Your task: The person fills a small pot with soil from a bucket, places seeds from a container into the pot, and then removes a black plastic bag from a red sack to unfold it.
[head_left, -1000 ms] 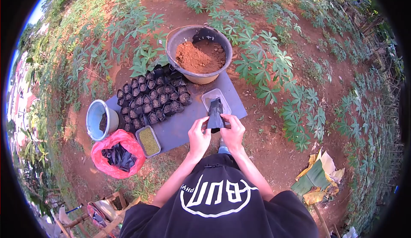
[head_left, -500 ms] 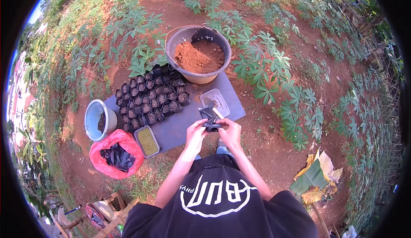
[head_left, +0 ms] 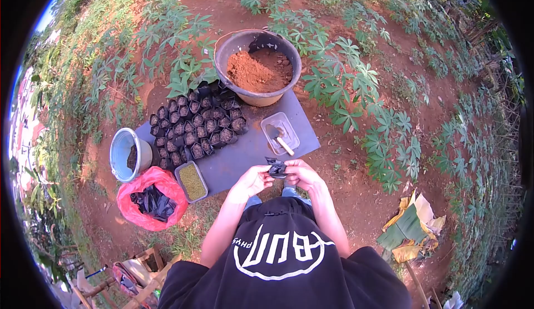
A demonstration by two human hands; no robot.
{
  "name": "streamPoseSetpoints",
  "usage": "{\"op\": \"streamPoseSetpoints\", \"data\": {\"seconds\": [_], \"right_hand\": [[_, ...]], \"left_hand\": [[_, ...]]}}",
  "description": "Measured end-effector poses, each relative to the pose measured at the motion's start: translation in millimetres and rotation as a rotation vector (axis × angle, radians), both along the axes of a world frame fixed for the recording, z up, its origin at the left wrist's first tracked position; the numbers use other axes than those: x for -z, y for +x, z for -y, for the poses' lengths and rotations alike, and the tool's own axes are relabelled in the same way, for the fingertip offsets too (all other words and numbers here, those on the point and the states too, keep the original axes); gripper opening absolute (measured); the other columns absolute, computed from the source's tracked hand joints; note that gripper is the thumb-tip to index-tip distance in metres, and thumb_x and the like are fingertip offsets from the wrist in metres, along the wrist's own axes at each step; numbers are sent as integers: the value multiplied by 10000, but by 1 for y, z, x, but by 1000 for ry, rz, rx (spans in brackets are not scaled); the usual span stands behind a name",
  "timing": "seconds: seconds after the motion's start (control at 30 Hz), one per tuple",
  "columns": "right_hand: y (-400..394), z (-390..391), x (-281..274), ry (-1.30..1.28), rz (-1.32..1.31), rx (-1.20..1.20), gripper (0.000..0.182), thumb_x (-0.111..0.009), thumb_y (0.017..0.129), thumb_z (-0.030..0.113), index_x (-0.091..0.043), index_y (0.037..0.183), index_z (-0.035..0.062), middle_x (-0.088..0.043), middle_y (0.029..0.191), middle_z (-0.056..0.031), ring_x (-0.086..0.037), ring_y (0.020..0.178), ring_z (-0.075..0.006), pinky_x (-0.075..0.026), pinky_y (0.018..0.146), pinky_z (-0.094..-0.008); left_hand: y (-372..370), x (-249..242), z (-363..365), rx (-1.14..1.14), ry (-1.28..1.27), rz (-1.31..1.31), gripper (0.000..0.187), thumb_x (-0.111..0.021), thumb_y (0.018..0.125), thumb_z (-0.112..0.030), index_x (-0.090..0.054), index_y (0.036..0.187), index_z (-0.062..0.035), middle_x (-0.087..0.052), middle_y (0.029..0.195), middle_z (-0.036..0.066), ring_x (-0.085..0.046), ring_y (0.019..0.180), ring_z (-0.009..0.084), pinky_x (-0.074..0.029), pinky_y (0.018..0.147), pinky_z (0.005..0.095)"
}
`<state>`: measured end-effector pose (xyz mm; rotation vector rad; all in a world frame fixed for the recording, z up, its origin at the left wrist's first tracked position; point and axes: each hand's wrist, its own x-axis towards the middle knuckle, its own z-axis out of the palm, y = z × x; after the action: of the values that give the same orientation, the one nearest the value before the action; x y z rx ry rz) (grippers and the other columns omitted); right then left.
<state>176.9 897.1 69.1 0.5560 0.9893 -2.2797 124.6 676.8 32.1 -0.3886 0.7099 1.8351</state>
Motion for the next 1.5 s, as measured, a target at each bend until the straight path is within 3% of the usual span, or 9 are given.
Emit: {"op": "streamPoseSetpoints", "data": {"seconds": [0.2, 0.5, 0.53, 0.67, 0.83, 1.03, 1.23, 1.33, 1.5], "right_hand": [[0, 2, 9, -111, 25, 89, 103, -618, 879, -34, -617, 854, 65, -469, 641, 77, -359, 506, -13, -268, 453, -194], [-5, 30, 2, 1159, -322, 276, 190, -690, 796, 20, -733, 981, 4, -737, 794, -79, -696, 660, -157, -562, 645, -293], [-5, 32, -2, 1184, -368, 305, 184, -721, 760, 23, -731, 943, 2, -742, 821, -98, -730, 744, -194, -588, 753, -324], [-5, 37, 0, 1232, -596, 212, 142, -753, 721, -2, -695, 850, -1, -724, 819, -86, -726, 818, -182, -565, 787, -318], [-7, 51, -13, 1376, -659, 237, 180, -699, 721, -41, -538, 793, -1, -614, 747, -125, -643, 679, -237, -528, 670, -367], [-12, 54, -6, 1487, -738, 385, 184, -635, 739, -78, -500, 832, 6, -519, 689, -122, -511, 567, -230, -443, 552, -368], [-6, 54, -2, 1410, -782, 139, 218, -624, 705, -109, -516, 846, 17, -518, 646, -114, -532, 554, -263, -455, 563, -384], [-6, 51, -3, 1438, -678, 173, 253, -593, 689, -116, -552, 901, 15, -575, 773, -147, -590, 672, -286, -476, 620, -409], [-6, 46, 0, 1400, -629, 312, 375, -554, 690, -122, -614, 1042, -4, -620, 929, -170, -641, 802, -311, -537, 737, -411]], "left_hand": [[5, -5, -13, -114, -27, -89, 151, -579, 999, -159, -670, 1044, -47, -668, 905, 40, -615, 762, 128, -524, 709, 302], [19, -19, -24, -277, -566, -932, 93, -683, 921, 17, -624, 993, 25, -686, 886, 52, -675, 827, 104, -609, 647, 275], [19, -20, -24, -256, -622, -962, 92, -683, 917, 22, -610, 972, 22, -686, 869, 52, -674, 802, 105, -610, 652, 273], [18, -27, -23, -269, -940, -1064, 183, -720, 863, 38, -541, 881, 1, -689, 748, 75, -685, 701, 118, -562, 584, 270], [17, -39, -18, -321, -1119, -1378, 286, -697, 722, 103, -490, 883, -13, -605, 726, 148, -655, 662, 313, -511, 607, 405], [22, -49, -26, -172, -1069, -1494, 349, -690, 705, 92, -456, 936, -24, -564, 806, 186, -613, 760, 437, -496, 658, 485], [10, -41, -17, -110, -1249, -1301, 344, -672, 713, 84, -418, 915, -28, -605, 857, 222, -635, 785, 433, -467, 636, 485], [11, -47, -19, -16, -1181, -1225, 328, -677, 721, 75, -477, 963, -20, -631, 915, 224, -647, 818, 422, -497, 674, 480], [23, -38, -30, 18, -1096, -1559, 364, -690, 735, 65, -597, 1079, -6, -650, 988, 207, -650, 922, 427, -538, 826, 492]]}}
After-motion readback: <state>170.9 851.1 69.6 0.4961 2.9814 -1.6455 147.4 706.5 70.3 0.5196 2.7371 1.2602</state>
